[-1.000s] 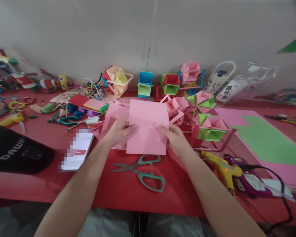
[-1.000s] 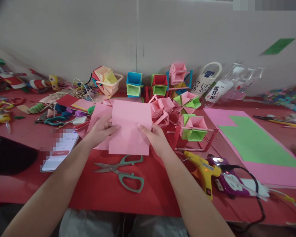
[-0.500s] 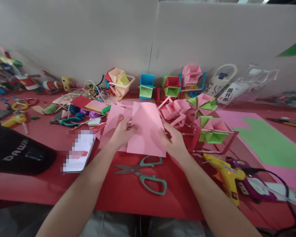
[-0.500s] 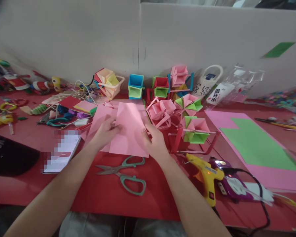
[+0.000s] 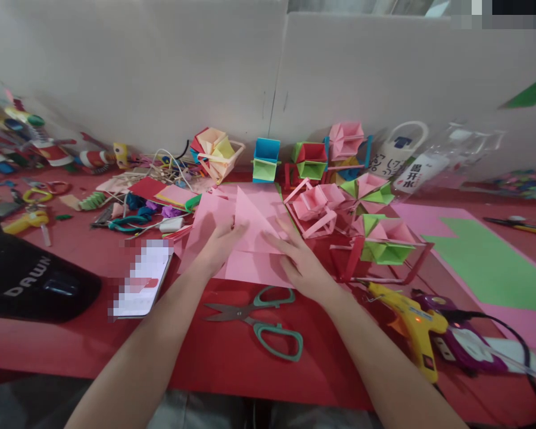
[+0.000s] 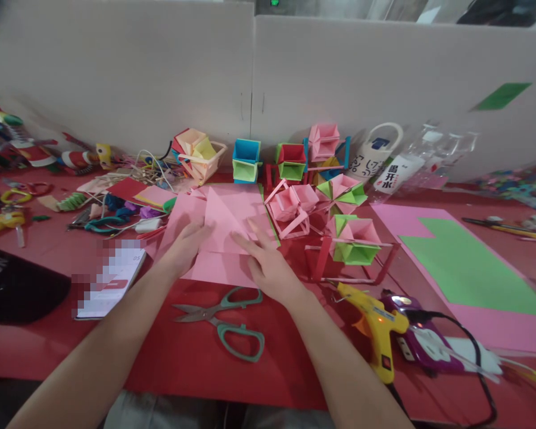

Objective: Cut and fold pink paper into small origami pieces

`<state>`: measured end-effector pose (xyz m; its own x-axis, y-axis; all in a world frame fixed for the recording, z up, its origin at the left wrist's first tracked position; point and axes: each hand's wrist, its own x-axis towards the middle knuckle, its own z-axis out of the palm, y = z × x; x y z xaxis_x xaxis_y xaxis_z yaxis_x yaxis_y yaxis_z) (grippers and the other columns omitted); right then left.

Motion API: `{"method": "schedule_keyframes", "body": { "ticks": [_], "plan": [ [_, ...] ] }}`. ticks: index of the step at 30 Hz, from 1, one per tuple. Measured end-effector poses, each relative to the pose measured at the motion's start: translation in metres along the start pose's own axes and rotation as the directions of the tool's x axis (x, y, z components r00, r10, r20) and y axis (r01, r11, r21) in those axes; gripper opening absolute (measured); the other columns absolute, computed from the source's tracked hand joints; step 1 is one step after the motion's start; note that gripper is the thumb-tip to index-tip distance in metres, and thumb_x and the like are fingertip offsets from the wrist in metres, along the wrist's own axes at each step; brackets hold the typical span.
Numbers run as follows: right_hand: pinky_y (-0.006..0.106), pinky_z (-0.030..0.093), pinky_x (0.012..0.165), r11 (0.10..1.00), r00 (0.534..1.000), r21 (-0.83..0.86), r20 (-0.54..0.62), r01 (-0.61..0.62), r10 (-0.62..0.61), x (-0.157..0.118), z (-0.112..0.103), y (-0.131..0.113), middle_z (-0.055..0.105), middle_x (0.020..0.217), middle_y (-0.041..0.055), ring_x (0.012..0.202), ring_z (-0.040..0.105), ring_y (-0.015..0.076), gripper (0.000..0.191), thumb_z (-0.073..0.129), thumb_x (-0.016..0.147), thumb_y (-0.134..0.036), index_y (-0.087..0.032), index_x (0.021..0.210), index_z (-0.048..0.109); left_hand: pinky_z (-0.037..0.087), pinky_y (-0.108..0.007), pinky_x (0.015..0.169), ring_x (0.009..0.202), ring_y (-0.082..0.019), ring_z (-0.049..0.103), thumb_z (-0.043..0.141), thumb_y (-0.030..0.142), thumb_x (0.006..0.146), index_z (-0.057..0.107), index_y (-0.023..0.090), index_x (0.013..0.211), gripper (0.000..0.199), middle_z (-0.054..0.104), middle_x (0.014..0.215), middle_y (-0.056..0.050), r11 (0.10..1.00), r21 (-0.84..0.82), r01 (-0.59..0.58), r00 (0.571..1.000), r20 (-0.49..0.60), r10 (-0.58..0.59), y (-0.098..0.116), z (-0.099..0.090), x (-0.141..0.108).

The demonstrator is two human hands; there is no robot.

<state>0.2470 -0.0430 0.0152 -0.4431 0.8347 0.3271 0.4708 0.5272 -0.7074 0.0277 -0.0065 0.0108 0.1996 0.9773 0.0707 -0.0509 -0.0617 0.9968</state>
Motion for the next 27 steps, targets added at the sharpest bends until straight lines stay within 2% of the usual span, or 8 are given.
{"method": "schedule_keyframes", "body": {
  "ticks": [4,7,11,15,19,22,24,27],
  "plan": [
    [0.052,0.027,0.12,0.996,1.0,0.091,-0.016,-0.021,0.022,-0.001,-0.001,-0.004,0.035,0.159,0.0055,0.147,0.031,0.0309,0.053,0.065,0.085,-0.023,-0.033,0.138,0.059,0.053,-0.032,0.077,0.092,-0.023,0.067,0.071,0.034,0.082,0.064,0.012,0.109,0.036,0.072,0.102,-0.01,0.992,0.097,-0.077,0.997,0.036,0.074,0.009,0.006,-0.002],
    [0.052,0.034,0.115,0.948,0.993,0.305,-0.044,-0.088,0.107,0.001,-0.003,-0.006,0.041,0.156,0.0071,0.143,0.039,0.0302,0.061,0.073,0.082,-0.035,-0.033,0.141,0.053,0.051,-0.028,0.067,0.081,-0.02,0.065,0.069,0.033,0.083,0.063,0.013,0.103,0.029,0.07,0.093,-0.008,0.989,0.127,-0.077,0.996,0.06,0.07,0.018,0.011,-0.006],
    [0.042,0.054,0.093,0.734,0.941,0.641,-0.054,-0.224,0.334,0.008,-0.004,-0.01,0.062,0.135,0.0105,0.115,0.064,0.027,0.062,0.076,0.078,-0.044,-0.028,0.134,0.055,0.042,-0.023,0.054,0.064,-0.013,0.055,0.065,0.037,0.088,0.058,0.017,0.09,0.021,0.06,0.076,0.0,0.979,0.196,-0.062,0.994,0.105,0.042,0.029,0.019,-0.015],
    [0.039,0.057,0.082,0.561,0.888,0.753,0.065,-0.343,0.456,0.01,-0.002,-0.019,0.073,0.114,0.0093,0.095,0.071,0.0249,0.051,0.08,0.074,-0.04,-0.023,0.119,0.063,0.036,-0.023,0.049,0.056,-0.01,0.046,0.057,0.042,0.092,0.051,0.019,0.078,0.028,0.048,0.065,0.003,0.97,0.236,-0.059,0.991,0.13,0.029,0.03,0.024,-0.018],
    [0.04,0.057,0.084,0.556,0.88,0.775,0.001,-0.301,0.475,0.011,0.0,-0.022,0.073,0.114,0.008,0.096,0.071,0.0245,0.049,0.082,0.072,-0.033,-0.024,0.116,0.064,0.046,-0.026,0.06,0.074,-0.016,0.061,0.063,0.043,0.088,0.063,0.018,0.097,0.026,0.065,0.085,-0.004,0.966,0.248,-0.078,0.989,0.139,0.044,0.024,0.021,-0.015],
    [0.041,0.056,0.088,0.576,0.87,0.775,-0.073,-0.258,0.488,0.011,0.002,-0.018,0.073,0.115,0.0074,0.103,0.069,0.0258,0.048,0.082,0.071,-0.032,-0.024,0.116,0.064,0.051,-0.031,0.076,0.096,-0.023,0.065,0.075,0.038,0.079,0.063,0.019,0.115,0.043,0.069,0.107,-0.008,0.959,0.276,-0.061,0.997,0.052,0.049,0.021,0.019,-0.014],
    [0.042,0.056,0.089,0.585,0.859,0.769,-0.094,-0.258,0.503,0.011,0.003,-0.016,0.073,0.116,0.0078,0.105,0.069,0.0266,0.049,0.081,0.071,-0.033,-0.024,0.117,0.064,0.052,-0.031,0.074,0.094,-0.024,0.066,0.074,0.038,0.08,0.063,0.018,0.117,0.043,0.07,0.108,-0.01,0.968,0.249,-0.032,0.998,0.054,0.019,0.021,0.018,-0.014],
    [0.043,0.055,0.089,0.592,0.856,0.764,-0.105,-0.257,0.506,0.011,0.004,-0.014,0.072,0.117,0.0086,0.106,0.068,0.027,0.049,0.08,0.072,-0.034,-0.023,0.117,0.063,0.051,-0.029,0.067,0.083,-0.021,0.066,0.066,0.038,0.086,0.066,0.017,0.107,0.03,0.071,0.093,-0.007,0.98,0.194,-0.041,0.992,0.127,0.016,0.024,0.02,-0.015]
  ]
}}
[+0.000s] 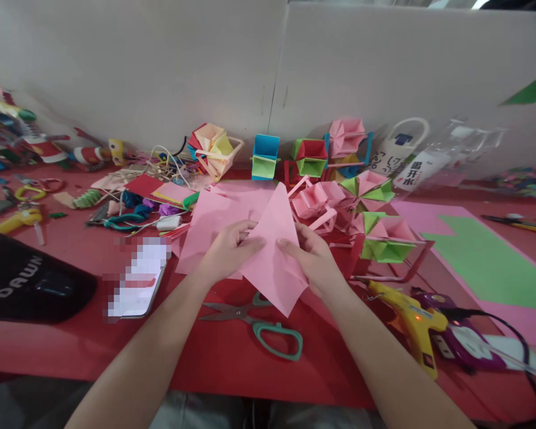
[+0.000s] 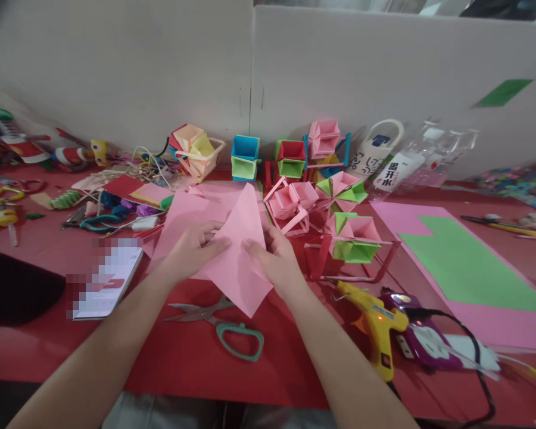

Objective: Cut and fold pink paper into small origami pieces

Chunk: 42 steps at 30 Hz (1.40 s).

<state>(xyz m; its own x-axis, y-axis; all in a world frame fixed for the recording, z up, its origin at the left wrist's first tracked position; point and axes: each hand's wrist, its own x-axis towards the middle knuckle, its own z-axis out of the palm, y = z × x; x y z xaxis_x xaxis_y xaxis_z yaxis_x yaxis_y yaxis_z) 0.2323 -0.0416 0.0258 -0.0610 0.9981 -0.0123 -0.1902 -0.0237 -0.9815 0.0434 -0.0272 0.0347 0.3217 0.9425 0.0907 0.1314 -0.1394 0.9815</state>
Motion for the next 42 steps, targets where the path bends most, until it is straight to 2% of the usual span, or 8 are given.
{"method": "schedule_keyframes", "body": {
  "ticks": [3,8,12,17,22,28,34,42],
  "plan": [
    [0.042,0.054,0.091,1.0,1.0,0.002,-0.022,0.022,-0.022,-0.001,0.001,0.0,0.071,0.119,0.009,0.106,0.067,0.0262,0.046,0.079,0.073,-0.035,-0.022,0.114,0.063,0.049,-0.026,0.064,0.08,-0.019,0.065,0.06,0.038,0.09,0.066,0.016,0.097,0.024,0.069,0.086,-0.005,0.999,0.026,-0.039,0.999,0.01,0.039,0.004,0.002,-0.001],
    [0.041,0.055,0.087,1.0,0.997,0.015,-0.076,0.021,-0.02,-0.002,0.003,-0.001,0.072,0.11,0.0079,0.096,0.068,0.0243,0.04,0.078,0.074,-0.036,-0.021,0.108,0.063,0.049,-0.026,0.072,0.091,-0.021,0.064,0.063,0.038,0.088,0.067,0.017,0.106,0.027,0.069,0.102,-0.006,0.992,0.094,-0.082,0.996,0.025,0.08,0.005,0.003,-0.003],
    [0.04,0.055,0.085,0.999,0.996,0.011,-0.077,0.036,-0.035,-0.002,0.003,-0.001,0.073,0.108,0.0072,0.094,0.068,0.0238,0.036,0.076,0.076,-0.037,-0.022,0.107,0.064,0.049,-0.027,0.077,0.094,-0.021,0.063,0.06,0.036,0.091,0.067,0.018,0.108,0.026,0.069,0.103,-0.005,0.987,0.12,-0.108,0.994,0.035,0.105,0.004,0.003,-0.003],
    [0.043,0.055,0.088,1.0,0.995,0.015,-0.097,0.018,-0.016,-0.003,0.004,-0.001,0.073,0.112,0.0082,0.102,0.068,0.0275,0.037,0.074,0.077,-0.038,-0.023,0.108,0.062,0.045,-0.024,0.067,0.081,-0.017,0.059,0.056,0.036,0.093,0.065,0.018,0.096,0.02,0.065,0.089,-0.002,0.982,0.153,-0.113,0.994,0.019,0.111,0.002,0.004,-0.002],
    [0.043,0.054,0.091,0.999,0.994,0.033,-0.109,0.028,-0.025,-0.002,0.004,0.0,0.072,0.112,0.0089,0.104,0.068,0.0276,0.035,0.074,0.077,-0.036,-0.022,0.107,0.062,0.039,-0.023,0.058,0.069,-0.014,0.051,0.05,0.04,0.096,0.062,0.018,0.092,0.025,0.055,0.078,0.0,0.985,0.143,-0.097,0.995,0.022,0.095,-0.003,0.005,-0.001],
    [0.043,0.053,0.093,0.999,0.995,0.03,-0.097,0.031,-0.028,-0.002,0.003,0.0,0.072,0.111,0.0076,0.102,0.067,0.0261,0.035,0.073,0.077,-0.034,-0.022,0.109,0.062,0.039,-0.025,0.061,0.074,-0.015,0.052,0.05,0.039,0.096,0.062,0.019,0.094,0.023,0.057,0.082,-0.001,0.978,0.176,-0.109,0.994,0.008,0.11,-0.003,0.005,-0.001],
    [0.042,0.052,0.093,0.998,0.993,0.033,-0.102,0.053,-0.05,-0.003,0.004,-0.001,0.071,0.111,0.0075,0.103,0.066,0.0256,0.035,0.074,0.077,-0.034,-0.022,0.108,0.062,0.036,-0.023,0.056,0.065,-0.013,0.046,0.048,0.038,0.097,0.056,0.019,0.085,0.024,0.047,0.073,0.002,0.982,0.172,-0.084,0.996,0.016,0.082,-0.002,0.005,-0.002],
    [0.038,0.052,0.086,0.997,0.993,0.076,-0.115,0.029,-0.02,-0.002,0.004,-0.001,0.073,0.102,0.0042,0.093,0.066,0.0226,0.038,0.078,0.072,-0.028,-0.021,0.105,0.062,0.035,-0.022,0.056,0.065,-0.011,0.044,0.048,0.038,0.097,0.053,0.018,0.083,0.025,0.045,0.072,0.003,0.985,0.154,-0.076,0.997,0.024,0.074,-0.001,0.005,-0.001]
  ]
}}
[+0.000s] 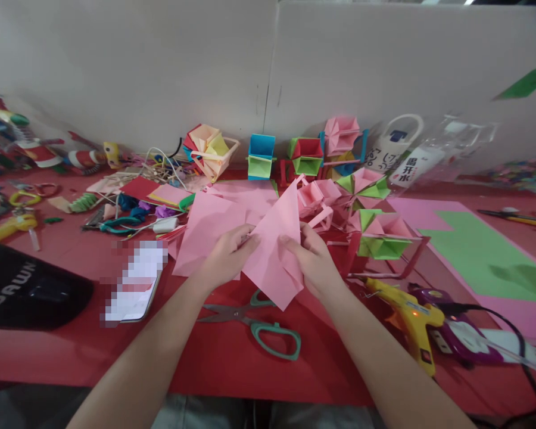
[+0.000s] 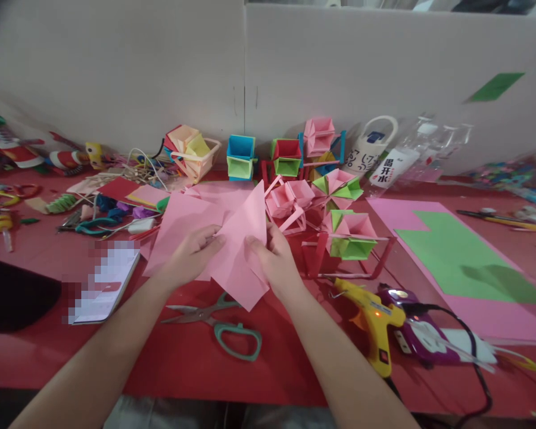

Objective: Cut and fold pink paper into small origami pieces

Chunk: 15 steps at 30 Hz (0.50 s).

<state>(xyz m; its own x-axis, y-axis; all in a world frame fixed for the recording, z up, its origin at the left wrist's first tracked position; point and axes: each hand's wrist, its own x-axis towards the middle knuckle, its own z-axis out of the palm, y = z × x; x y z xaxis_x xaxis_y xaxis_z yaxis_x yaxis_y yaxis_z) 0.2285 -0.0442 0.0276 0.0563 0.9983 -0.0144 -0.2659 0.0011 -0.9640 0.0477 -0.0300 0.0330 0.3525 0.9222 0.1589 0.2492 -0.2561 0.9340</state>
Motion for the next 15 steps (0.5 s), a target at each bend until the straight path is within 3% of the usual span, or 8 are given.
{"method": "schedule_keyframes", "body": {
  "ticks": [7,11,15],
  "plan": [
    [0.035,0.053,0.082,0.995,0.993,0.053,0.081,-0.085,0.081,0.002,-0.007,-0.01,0.075,0.101,0.0043,0.09,0.069,0.0218,0.03,0.079,0.073,-0.028,-0.021,0.1,0.07,0.032,-0.022,0.052,0.06,-0.011,0.043,0.05,0.043,0.095,0.057,0.018,0.085,0.028,0.046,0.071,0.003,0.998,-0.054,0.035,0.997,0.074,-0.031,0.005,-0.003,-0.003],
    [0.033,0.053,0.077,0.989,0.993,0.098,0.063,-0.108,0.102,0.004,-0.007,-0.016,0.076,0.091,0.0041,0.084,0.07,0.0212,0.025,0.08,0.072,-0.036,-0.02,0.089,0.072,0.031,-0.022,0.05,0.059,-0.01,0.042,0.051,0.044,0.095,0.058,0.017,0.087,0.029,0.046,0.07,0.003,0.995,-0.075,0.066,0.991,0.124,-0.056,0.006,-0.004,-0.005],
    [0.03,0.052,0.067,0.992,0.999,0.116,-0.015,-0.048,0.05,0.006,-0.01,-0.018,0.075,0.084,0.0024,0.074,0.068,0.0188,0.027,0.083,0.069,-0.037,-0.021,0.087,0.071,0.034,-0.022,0.054,0.063,-0.011,0.046,0.053,0.042,0.095,0.061,0.016,0.088,0.028,0.052,0.075,0.001,0.996,-0.067,0.054,0.985,0.165,-0.043,0.014,0.001,-0.007]
  ]
}}
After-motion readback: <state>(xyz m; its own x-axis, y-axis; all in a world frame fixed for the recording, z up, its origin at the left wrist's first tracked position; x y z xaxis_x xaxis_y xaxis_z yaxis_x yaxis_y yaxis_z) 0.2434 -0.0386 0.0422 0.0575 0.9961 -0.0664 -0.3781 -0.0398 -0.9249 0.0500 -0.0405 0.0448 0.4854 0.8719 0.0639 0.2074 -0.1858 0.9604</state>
